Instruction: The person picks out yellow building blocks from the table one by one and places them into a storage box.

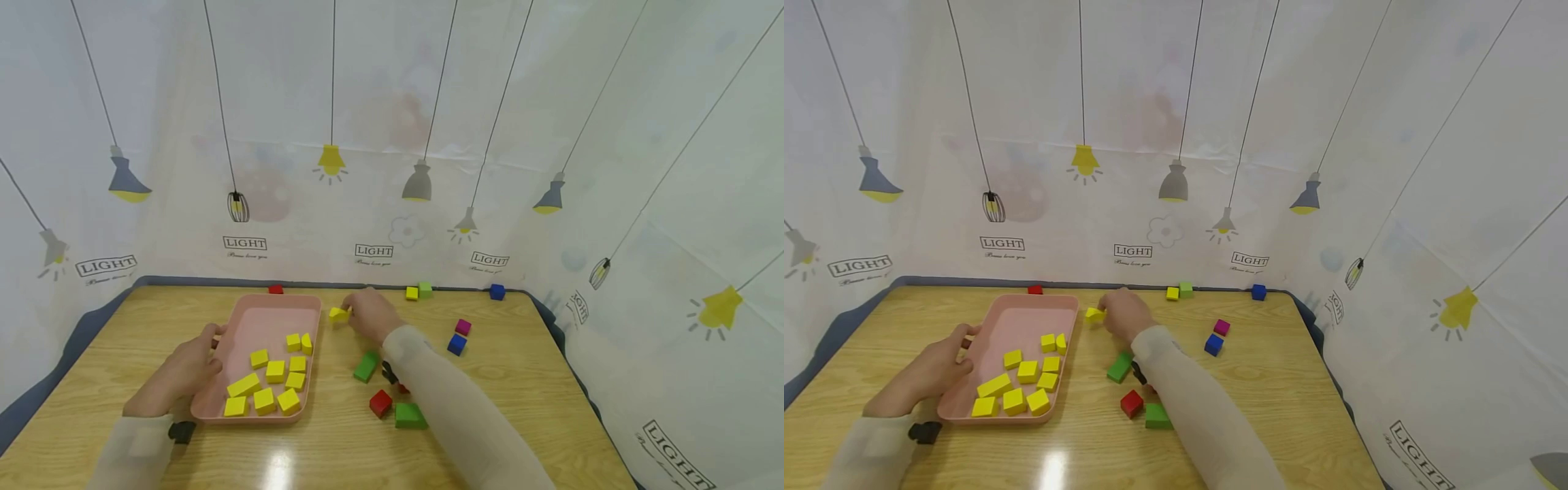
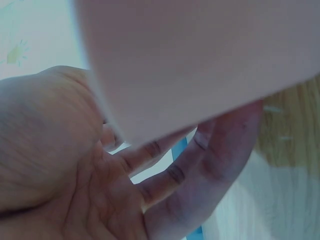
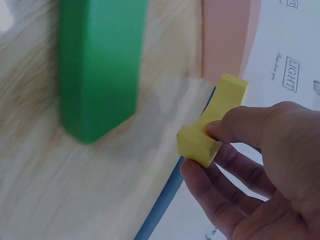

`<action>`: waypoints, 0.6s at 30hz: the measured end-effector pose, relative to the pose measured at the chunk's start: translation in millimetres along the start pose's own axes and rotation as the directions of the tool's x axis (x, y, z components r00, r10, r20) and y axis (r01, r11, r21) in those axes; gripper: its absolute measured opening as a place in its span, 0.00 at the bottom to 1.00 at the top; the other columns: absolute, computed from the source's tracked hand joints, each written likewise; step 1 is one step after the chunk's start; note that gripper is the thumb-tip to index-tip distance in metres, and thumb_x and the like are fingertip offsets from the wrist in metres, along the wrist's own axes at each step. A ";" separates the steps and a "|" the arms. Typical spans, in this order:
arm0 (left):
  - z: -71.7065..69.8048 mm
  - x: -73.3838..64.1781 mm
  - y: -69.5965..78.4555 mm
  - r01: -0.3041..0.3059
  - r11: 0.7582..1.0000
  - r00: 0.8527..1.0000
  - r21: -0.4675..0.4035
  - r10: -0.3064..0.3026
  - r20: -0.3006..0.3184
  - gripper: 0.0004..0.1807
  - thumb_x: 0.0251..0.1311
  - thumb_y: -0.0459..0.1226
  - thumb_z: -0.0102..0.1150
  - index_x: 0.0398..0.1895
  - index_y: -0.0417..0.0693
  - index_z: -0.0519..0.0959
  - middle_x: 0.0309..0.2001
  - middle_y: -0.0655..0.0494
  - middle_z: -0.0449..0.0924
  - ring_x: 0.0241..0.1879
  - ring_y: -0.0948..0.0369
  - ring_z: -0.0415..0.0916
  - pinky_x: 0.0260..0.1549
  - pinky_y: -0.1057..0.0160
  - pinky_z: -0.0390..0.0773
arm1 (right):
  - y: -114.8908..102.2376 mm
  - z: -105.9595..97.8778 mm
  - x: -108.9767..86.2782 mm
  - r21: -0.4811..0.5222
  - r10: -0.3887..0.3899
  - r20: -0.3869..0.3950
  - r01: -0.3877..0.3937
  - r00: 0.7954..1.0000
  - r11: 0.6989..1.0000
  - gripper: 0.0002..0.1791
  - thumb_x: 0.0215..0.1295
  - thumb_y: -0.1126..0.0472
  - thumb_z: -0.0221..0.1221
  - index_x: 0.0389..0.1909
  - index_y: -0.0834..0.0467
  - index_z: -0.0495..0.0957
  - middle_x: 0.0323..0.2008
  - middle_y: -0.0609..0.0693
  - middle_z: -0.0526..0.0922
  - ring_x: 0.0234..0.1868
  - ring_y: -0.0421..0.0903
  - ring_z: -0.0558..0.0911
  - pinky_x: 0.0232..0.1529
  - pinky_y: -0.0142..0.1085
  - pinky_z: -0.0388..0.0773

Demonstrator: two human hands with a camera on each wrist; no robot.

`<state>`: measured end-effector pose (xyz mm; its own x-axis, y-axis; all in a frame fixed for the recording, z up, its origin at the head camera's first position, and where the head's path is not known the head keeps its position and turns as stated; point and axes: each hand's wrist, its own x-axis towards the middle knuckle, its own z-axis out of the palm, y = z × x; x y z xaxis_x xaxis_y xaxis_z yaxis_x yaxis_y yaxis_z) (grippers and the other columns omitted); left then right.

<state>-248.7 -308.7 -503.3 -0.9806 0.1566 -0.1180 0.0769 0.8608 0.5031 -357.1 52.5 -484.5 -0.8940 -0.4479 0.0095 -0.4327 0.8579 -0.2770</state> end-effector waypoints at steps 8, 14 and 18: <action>-1.3 -1.0 -3.0 -0.010 1.000 1.000 -0.006 0.010 0.003 0.36 0.78 0.27 0.61 0.83 0.25 0.59 0.70 0.17 0.78 0.65 0.27 0.84 0.65 0.29 0.88 | -22.0 -4.6 5.0 -0.001 -0.072 -0.075 0.072 0.995 0.997 0.18 0.80 0.70 0.65 0.63 0.55 0.94 0.62 0.50 0.96 0.64 0.48 0.94 0.68 0.42 0.92; -2.2 -0.8 -1.0 0.023 0.999 0.999 -0.025 -0.022 0.030 0.38 0.80 0.28 0.62 0.85 0.27 0.58 0.72 0.17 0.76 0.66 0.29 0.82 0.67 0.29 0.87 | -38.9 -3.9 11.1 0.031 -0.095 -0.108 0.098 0.990 0.995 0.16 0.82 0.68 0.66 0.63 0.55 0.94 0.60 0.50 0.97 0.60 0.46 0.94 0.62 0.39 0.93; -1.9 -0.2 -1.0 0.035 0.999 0.999 -0.029 -0.034 0.036 0.38 0.80 0.28 0.62 0.86 0.27 0.57 0.73 0.17 0.75 0.67 0.28 0.82 0.69 0.28 0.87 | -52.7 -3.0 15.1 0.029 -0.104 -0.118 0.108 0.988 0.994 0.14 0.82 0.67 0.67 0.62 0.54 0.94 0.59 0.49 0.96 0.57 0.44 0.93 0.61 0.36 0.93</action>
<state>-248.9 -310.5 -502.1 -0.9755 0.1443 -0.1661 0.0368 0.8514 0.5233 -348.2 1.2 -466.9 -0.8516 -0.5017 0.1518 -0.5233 0.7968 -0.3021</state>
